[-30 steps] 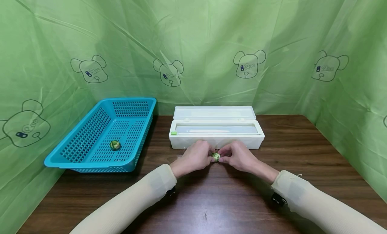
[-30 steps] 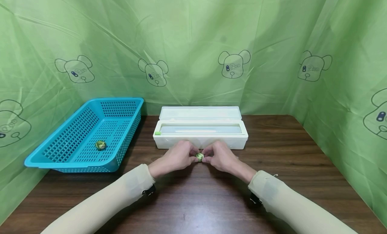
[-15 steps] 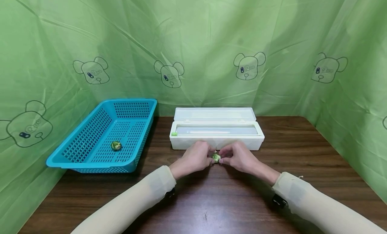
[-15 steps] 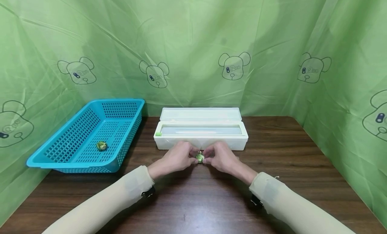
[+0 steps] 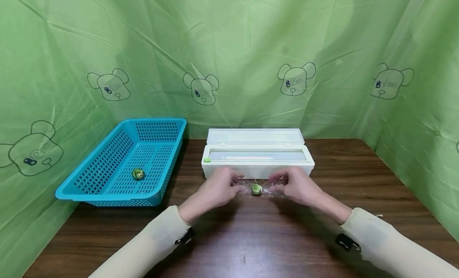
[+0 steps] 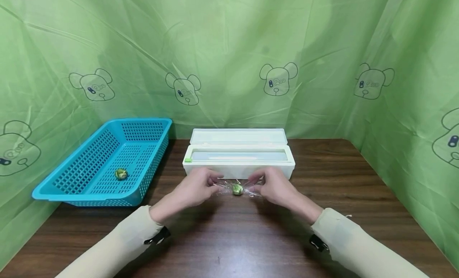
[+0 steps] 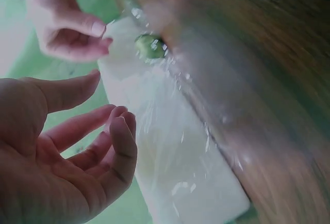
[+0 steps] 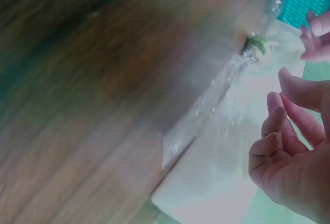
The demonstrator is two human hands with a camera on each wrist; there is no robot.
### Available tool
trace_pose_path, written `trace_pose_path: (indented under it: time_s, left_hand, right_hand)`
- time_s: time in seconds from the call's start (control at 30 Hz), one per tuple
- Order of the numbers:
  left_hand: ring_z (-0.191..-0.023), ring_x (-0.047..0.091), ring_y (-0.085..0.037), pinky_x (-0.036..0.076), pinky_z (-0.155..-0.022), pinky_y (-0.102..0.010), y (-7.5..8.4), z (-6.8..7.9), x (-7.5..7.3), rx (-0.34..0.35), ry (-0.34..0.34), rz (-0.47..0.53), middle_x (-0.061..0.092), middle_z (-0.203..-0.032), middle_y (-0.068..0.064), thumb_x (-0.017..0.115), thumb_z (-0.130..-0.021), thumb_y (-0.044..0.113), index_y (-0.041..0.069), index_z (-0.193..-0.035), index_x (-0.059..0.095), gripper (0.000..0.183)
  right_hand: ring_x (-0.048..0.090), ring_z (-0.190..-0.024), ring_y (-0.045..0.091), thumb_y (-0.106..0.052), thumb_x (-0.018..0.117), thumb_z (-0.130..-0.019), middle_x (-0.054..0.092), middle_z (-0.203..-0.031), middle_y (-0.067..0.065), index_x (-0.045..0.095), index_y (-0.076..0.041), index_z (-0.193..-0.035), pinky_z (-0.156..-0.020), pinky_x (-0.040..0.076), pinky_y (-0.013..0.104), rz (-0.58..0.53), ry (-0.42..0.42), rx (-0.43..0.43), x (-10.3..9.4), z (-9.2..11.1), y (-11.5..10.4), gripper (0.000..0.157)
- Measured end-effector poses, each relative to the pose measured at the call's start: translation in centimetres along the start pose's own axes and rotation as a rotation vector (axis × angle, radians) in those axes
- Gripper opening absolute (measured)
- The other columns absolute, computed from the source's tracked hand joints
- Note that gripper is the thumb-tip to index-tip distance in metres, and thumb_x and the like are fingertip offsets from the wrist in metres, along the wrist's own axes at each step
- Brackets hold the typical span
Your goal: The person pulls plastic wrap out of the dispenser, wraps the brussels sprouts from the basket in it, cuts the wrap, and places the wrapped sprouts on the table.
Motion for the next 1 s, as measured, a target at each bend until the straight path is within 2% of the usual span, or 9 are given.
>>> trace_pose_path:
  time_s: [0.17, 0.37, 0.47, 0.6, 0.7, 0.8, 0.93, 1.0]
  left_hand:
    - [-0.080, 0.069, -0.017, 0.057, -0.071, -0.033, -0.7, 1.2, -2.2, 0.028, 0.153, 0.003, 0.073, -0.099, -0.011, 0.083, -0.092, 0.012, -0.002, -0.118, 0.078, 0.030]
    - [-0.075, 0.066, -0.013, 0.055, -0.072, -0.035, -2.1, 2.1, -3.8, -0.006, 0.329, 0.031, 0.068, -0.085, 0.001, 0.083, -0.091, 0.012, 0.003, -0.113, 0.080, 0.025]
    - [-0.075, 0.065, -0.014, 0.053, -0.073, -0.036, -2.8, 2.2, -4.1, -0.022, 0.409, 0.041, 0.067, -0.084, 0.001, 0.083, -0.090, 0.010, 0.004, -0.114, 0.080, 0.026]
    - [-0.081, 0.066, -0.023, 0.051, -0.075, -0.039, -3.8, 2.4, -4.7, -0.055, 0.494, 0.023, 0.065, -0.089, -0.005, 0.084, -0.089, 0.012, 0.006, -0.119, 0.078, 0.032]
    - [-0.092, 0.061, -0.032, 0.045, -0.079, -0.044, -4.6, 2.6, -5.1, -0.108, 0.533, 0.010, 0.064, -0.099, -0.011, 0.084, -0.089, 0.015, 0.008, -0.124, 0.076, 0.037]
    - [-0.109, 0.053, -0.035, 0.040, -0.087, -0.051, -5.7, 2.6, -5.1, -0.191, 0.546, 0.012, 0.062, -0.116, -0.014, 0.085, -0.089, 0.019, 0.010, -0.131, 0.074, 0.044]
    - [-0.128, 0.043, -0.037, 0.036, -0.100, -0.058, -6.8, 2.4, -4.8, -0.278, 0.522, 0.048, 0.054, -0.137, -0.016, 0.083, -0.092, 0.022, 0.010, -0.137, 0.069, 0.049]
    - [-0.131, 0.043, -0.038, 0.036, -0.105, -0.057, -7.3, 2.3, -4.7, -0.302, 0.505, 0.068, 0.052, -0.140, -0.017, 0.082, -0.093, 0.021, 0.009, -0.138, 0.068, 0.049]
  right_hand:
    - [0.059, -0.066, 0.014, -0.006, 0.087, -0.086, 0.074, -0.082, -0.001, 0.081, -0.003, -0.105, -0.053, 0.047, 0.027, 0.029, 0.054, 0.044, -1.6, 0.5, 0.0, 0.020]
    - [0.060, -0.069, 0.014, -0.008, 0.086, -0.087, 0.073, -0.083, -0.004, 0.082, -0.005, -0.105, -0.054, 0.047, 0.027, 0.047, 0.098, 0.041, -2.3, 0.7, -0.2, 0.019]
    - [0.058, -0.067, 0.013, -0.008, 0.085, -0.089, 0.072, -0.084, -0.005, 0.082, -0.007, -0.105, -0.054, 0.045, 0.027, 0.063, 0.110, 0.033, -2.2, 0.5, -0.3, 0.017]
    - [0.055, -0.065, 0.013, -0.009, 0.083, -0.090, 0.071, -0.083, -0.006, 0.083, -0.008, -0.106, -0.054, 0.043, 0.027, 0.063, 0.106, 0.029, -1.8, -0.2, -0.6, 0.016]
    - [0.054, -0.062, 0.013, -0.008, 0.084, -0.090, 0.071, -0.083, -0.006, 0.083, -0.008, -0.106, -0.052, 0.042, 0.027, 0.057, 0.094, 0.006, -1.3, -1.0, -1.0, 0.016]
    - [0.053, -0.060, 0.012, -0.008, 0.085, -0.088, 0.071, -0.082, -0.006, 0.082, -0.007, -0.104, -0.052, 0.042, 0.027, 0.055, 0.090, -0.029, -0.7, -1.8, -1.3, 0.016]
    - [0.052, -0.056, 0.009, -0.008, 0.086, -0.087, 0.071, -0.082, -0.006, 0.082, -0.007, -0.103, -0.052, 0.042, 0.028, 0.051, 0.083, -0.053, 0.0, -2.9, -2.1, 0.016]
    - [0.051, -0.054, 0.008, -0.009, 0.085, -0.088, 0.071, -0.082, -0.005, 0.082, -0.006, -0.104, -0.052, 0.042, 0.028, 0.043, 0.070, -0.063, 0.5, -3.7, -2.6, 0.017]
Point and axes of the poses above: each hand's wrist, its own z-axis away from the middle knuckle, its own x-axis out of the palm, y = z × x, the point moved 4 cm from there along -z, towards the middle knuckle
